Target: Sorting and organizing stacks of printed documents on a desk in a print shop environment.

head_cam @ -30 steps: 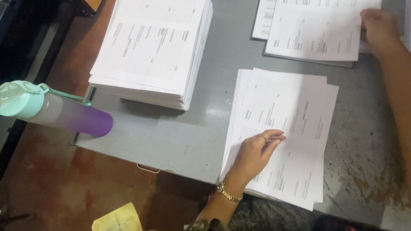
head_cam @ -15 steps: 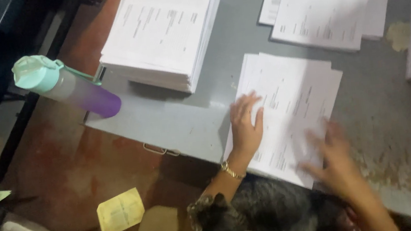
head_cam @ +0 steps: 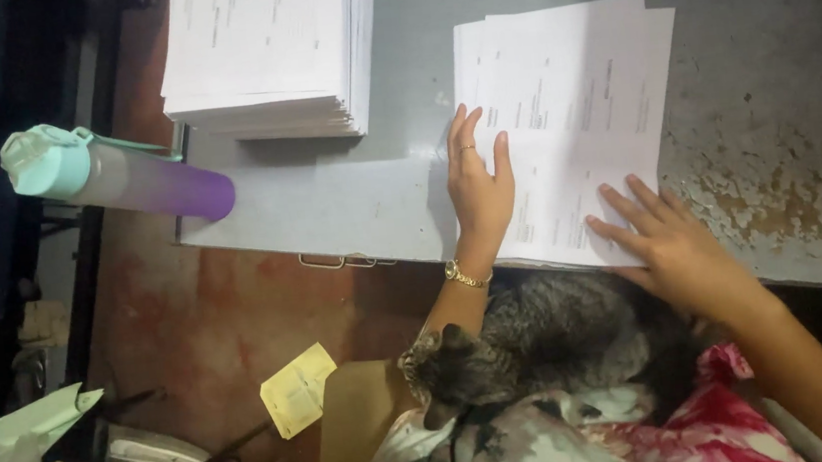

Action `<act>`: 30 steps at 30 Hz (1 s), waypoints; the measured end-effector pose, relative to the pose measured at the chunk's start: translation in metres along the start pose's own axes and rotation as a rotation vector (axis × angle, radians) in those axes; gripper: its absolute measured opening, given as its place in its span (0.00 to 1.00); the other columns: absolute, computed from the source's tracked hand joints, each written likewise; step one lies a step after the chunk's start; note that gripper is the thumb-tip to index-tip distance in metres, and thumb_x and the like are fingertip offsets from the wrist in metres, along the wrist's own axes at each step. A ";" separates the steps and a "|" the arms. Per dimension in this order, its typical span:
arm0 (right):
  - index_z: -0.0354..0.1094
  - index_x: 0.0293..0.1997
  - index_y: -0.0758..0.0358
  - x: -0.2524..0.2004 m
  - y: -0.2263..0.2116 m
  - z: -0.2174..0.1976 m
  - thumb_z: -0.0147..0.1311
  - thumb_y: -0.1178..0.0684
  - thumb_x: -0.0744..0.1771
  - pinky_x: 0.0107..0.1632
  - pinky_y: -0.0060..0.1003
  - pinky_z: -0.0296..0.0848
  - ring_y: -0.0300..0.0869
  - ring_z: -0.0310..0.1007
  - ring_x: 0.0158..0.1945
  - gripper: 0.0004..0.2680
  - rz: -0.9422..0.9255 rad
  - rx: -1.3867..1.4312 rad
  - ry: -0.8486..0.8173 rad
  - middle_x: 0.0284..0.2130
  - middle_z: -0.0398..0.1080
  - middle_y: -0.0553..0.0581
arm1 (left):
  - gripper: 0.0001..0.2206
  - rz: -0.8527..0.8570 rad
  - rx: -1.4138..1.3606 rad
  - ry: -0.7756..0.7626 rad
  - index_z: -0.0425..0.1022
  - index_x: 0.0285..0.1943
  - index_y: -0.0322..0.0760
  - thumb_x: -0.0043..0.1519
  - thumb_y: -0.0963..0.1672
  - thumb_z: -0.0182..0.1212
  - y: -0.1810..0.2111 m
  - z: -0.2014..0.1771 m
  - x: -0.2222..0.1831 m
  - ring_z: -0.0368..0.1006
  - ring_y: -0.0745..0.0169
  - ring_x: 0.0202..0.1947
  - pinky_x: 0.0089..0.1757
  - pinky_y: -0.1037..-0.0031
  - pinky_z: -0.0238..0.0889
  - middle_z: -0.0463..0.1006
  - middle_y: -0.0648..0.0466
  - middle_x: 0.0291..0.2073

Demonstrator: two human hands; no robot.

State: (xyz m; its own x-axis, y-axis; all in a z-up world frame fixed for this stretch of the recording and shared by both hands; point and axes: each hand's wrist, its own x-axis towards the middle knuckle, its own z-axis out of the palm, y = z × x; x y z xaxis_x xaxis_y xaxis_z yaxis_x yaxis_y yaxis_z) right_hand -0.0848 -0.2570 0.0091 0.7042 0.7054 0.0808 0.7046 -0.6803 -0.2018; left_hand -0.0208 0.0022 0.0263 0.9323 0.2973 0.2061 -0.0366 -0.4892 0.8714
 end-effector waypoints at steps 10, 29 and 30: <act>0.53 0.71 0.52 -0.021 0.016 -0.007 0.61 0.29 0.56 0.74 0.67 0.45 0.64 0.43 0.78 0.38 0.168 -0.051 0.018 0.75 0.49 0.65 | 0.18 -0.010 -0.077 -0.296 0.67 0.67 0.41 0.68 0.48 0.51 0.006 0.005 -0.003 0.80 0.54 0.55 0.50 0.68 0.70 0.80 0.50 0.56; 0.69 0.63 0.69 -0.084 -0.003 -0.022 0.40 0.77 0.63 0.69 0.45 0.73 0.52 0.78 0.57 0.23 0.176 -0.061 0.497 0.56 0.75 0.65 | 0.13 0.115 -0.295 -0.233 0.71 0.62 0.37 0.70 0.43 0.51 0.014 0.002 -0.005 0.80 0.57 0.51 0.49 0.70 0.76 0.81 0.53 0.53; 0.69 0.63 0.69 -0.086 0.000 -0.013 0.40 0.77 0.63 0.69 0.45 0.73 0.52 0.78 0.57 0.23 0.175 -0.066 0.504 0.56 0.75 0.65 | 0.13 0.123 -0.296 -0.232 0.71 0.62 0.37 0.70 0.43 0.51 0.011 0.003 -0.005 0.80 0.57 0.51 0.49 0.70 0.76 0.81 0.53 0.53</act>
State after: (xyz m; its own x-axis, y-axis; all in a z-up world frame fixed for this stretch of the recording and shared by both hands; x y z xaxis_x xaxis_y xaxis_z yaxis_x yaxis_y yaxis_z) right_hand -0.1447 -0.3205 0.0151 0.7548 0.4085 0.5133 0.5654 -0.8018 -0.1934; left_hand -0.0249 -0.0068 0.0336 0.9699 0.0414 0.2400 -0.2233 -0.2420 0.9442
